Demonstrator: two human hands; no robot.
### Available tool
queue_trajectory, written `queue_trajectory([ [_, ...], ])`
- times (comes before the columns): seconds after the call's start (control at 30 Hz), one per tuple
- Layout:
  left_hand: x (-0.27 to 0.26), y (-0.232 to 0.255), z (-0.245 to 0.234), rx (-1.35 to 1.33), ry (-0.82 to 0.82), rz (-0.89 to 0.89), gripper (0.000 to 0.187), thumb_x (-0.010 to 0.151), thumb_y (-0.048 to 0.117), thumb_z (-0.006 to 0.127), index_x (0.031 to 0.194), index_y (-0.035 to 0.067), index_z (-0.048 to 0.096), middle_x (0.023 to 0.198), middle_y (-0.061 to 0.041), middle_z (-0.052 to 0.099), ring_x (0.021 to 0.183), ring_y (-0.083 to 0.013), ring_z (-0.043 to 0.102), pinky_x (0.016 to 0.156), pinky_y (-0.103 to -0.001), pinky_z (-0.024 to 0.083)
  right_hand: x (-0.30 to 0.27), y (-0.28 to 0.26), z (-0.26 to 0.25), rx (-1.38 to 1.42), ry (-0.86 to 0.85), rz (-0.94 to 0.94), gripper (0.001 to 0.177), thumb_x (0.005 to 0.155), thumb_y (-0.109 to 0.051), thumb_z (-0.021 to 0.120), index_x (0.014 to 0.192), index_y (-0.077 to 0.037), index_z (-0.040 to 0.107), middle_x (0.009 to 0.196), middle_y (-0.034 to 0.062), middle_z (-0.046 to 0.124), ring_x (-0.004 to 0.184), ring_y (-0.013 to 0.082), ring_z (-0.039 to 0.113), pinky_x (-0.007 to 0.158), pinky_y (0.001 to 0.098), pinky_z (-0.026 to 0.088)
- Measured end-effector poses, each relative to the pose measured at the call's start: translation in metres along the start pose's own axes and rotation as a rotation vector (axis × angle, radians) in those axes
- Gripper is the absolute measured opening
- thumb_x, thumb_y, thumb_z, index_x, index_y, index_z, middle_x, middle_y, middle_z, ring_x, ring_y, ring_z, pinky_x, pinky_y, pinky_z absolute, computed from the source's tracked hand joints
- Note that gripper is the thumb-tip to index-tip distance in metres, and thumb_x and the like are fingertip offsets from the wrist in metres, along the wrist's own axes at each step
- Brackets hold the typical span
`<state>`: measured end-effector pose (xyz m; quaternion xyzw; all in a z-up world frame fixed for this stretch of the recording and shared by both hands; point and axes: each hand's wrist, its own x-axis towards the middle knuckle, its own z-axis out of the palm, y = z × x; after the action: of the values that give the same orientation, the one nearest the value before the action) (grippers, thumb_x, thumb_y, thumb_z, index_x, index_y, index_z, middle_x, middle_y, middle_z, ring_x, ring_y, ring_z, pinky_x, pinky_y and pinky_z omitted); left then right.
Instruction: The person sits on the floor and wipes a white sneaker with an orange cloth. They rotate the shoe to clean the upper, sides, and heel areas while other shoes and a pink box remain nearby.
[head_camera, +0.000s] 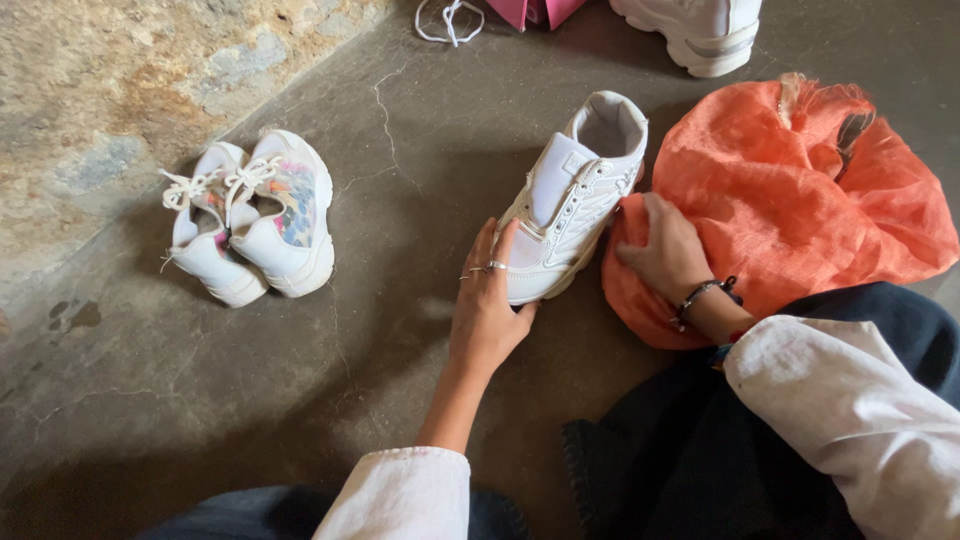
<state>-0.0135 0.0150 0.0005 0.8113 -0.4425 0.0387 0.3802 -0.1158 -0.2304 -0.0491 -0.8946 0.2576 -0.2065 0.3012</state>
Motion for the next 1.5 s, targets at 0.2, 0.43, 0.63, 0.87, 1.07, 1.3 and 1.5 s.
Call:
queue_trajectory([
  [0.2,-0.002,0.001,0.006,0.033,0.061,0.039,0.103,0.071,0.002,0.083,0.156,0.016,0.027,0.160,-0.022,0.035,0.146,-0.0436,0.039,0.119,-0.051,0.036,-0.007,-0.016,0.003,0.023,-0.092,-0.045,0.045,0.073,-0.015,0.078,0.108,0.000,0.054,0.101,0.0286,0.065,0.099,0.0476,0.062,0.087,0.0515,0.049],
  [0.43,0.000,-0.001,0.009,0.004,0.025,-0.022,0.101,0.069,-0.001,0.082,0.153,0.016,0.031,0.159,-0.022,0.034,0.146,-0.0433,0.038,0.119,-0.050,0.034,-0.020,-0.035,-0.003,0.052,-0.261,-0.169,0.047,0.075,-0.011,0.068,0.121,-0.004,0.059,0.100,0.0275,0.068,0.099,0.0447,0.065,0.084,0.0501,0.052],
  [0.63,0.001,-0.004,0.006,-0.029,0.006,0.010,0.102,0.067,-0.004,0.081,0.153,0.016,0.031,0.159,-0.021,0.034,0.148,-0.0433,0.036,0.119,-0.050,0.034,-0.042,-0.070,-0.002,-0.016,-0.584,-0.215,0.035,0.079,-0.019,0.071,0.114,-0.016,0.067,0.101,0.0124,0.074,0.097,0.0348,0.070,0.079,0.0463,0.054],
  [0.87,0.000,-0.005,0.004,-0.045,-0.007,0.004,0.100,0.070,-0.003,0.081,0.154,0.016,0.030,0.160,-0.022,0.032,0.146,-0.0440,0.036,0.119,-0.051,0.036,-0.017,-0.031,-0.015,0.087,-0.171,-0.030,0.031,0.077,-0.015,0.072,0.108,-0.010,0.071,0.100,0.0152,0.075,0.093,0.0323,0.074,0.083,0.0409,0.057],
  [1.07,0.004,-0.001,0.002,-0.061,-0.001,-0.031,0.096,0.069,-0.002,0.082,0.150,0.016,0.033,0.157,-0.022,0.035,0.142,-0.0440,0.042,0.114,-0.050,0.040,0.000,-0.017,-0.016,0.079,-0.027,0.031,0.040,0.077,-0.014,0.079,0.112,0.001,0.064,0.100,0.0250,0.070,0.097,0.0422,0.067,0.084,0.0462,0.052],
  [1.3,0.005,0.003,0.004,-0.080,0.048,-0.029,0.091,0.070,-0.005,0.078,0.149,0.015,0.037,0.155,-0.021,0.038,0.142,-0.0441,0.044,0.115,-0.050,0.041,-0.015,-0.054,-0.013,0.134,-0.171,-0.026,0.042,0.074,-0.012,0.073,0.115,-0.005,0.070,0.092,0.0260,0.071,0.089,0.0396,0.072,0.077,0.0443,0.055],
  [1.5,0.006,0.001,0.004,-0.104,0.018,-0.058,0.092,0.067,-0.010,0.072,0.148,0.014,0.037,0.156,-0.022,0.037,0.144,-0.0444,0.040,0.116,-0.051,0.037,-0.032,-0.074,-0.002,0.176,-0.246,-0.165,0.034,0.079,-0.016,0.072,0.112,-0.007,0.071,0.094,0.0236,0.071,0.091,0.0393,0.072,0.077,0.0435,0.057],
])
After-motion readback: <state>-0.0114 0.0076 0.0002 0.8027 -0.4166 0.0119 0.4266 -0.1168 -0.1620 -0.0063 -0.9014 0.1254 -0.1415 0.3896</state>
